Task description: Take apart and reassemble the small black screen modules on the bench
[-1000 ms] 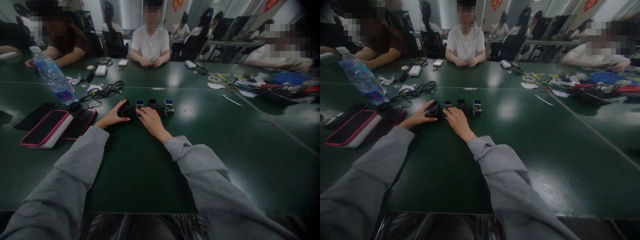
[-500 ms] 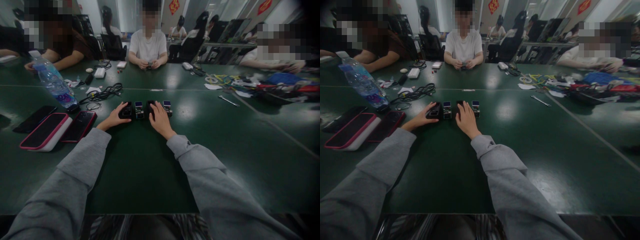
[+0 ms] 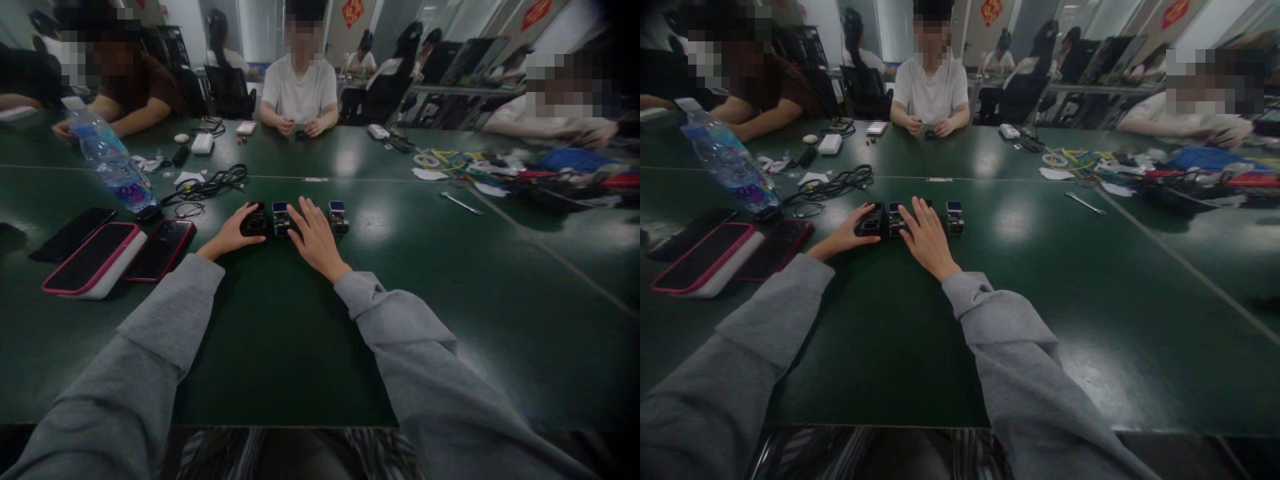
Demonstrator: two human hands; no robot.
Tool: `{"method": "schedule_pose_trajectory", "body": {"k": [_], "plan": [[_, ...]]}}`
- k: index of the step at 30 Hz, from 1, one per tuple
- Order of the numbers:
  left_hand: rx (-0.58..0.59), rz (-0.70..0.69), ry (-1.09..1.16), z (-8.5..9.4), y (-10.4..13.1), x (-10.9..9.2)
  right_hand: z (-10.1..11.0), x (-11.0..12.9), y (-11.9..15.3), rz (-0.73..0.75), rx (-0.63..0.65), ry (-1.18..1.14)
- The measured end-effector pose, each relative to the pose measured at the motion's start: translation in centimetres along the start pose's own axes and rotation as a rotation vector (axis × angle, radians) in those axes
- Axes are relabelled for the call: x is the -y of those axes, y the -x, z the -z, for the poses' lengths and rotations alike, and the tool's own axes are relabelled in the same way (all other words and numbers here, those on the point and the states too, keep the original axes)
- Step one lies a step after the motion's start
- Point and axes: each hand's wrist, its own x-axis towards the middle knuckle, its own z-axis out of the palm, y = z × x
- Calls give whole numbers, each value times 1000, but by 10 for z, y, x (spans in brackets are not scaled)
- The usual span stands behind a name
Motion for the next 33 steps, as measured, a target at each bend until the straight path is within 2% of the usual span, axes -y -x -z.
{"method": "schedule_pose_trajectory", "body": {"k": [2,5,14,18,20,24,29,33], "plan": [[-2,-22,-8,-1,-1,3,-1,5,-1,121,82,-12],[-2,-32,-15,-2,-2,5,-5,9,-2,154,146,-16],[6,-8,-20,0,-1,0,-7,9,-5,85,59,9],[10,6,-33,0,-1,3,-3,-1,-2,-44,-20,-17],[17,20,-34,0,0,3,-3,-9,1,-90,-21,-30],[24,23,-24,1,0,0,-6,-18,5,-111,19,-28],[25,16,1,1,0,-1,-6,-14,4,-116,17,5],[5,74,115,2,0,-4,3,-14,4,-136,-73,-1]]}}
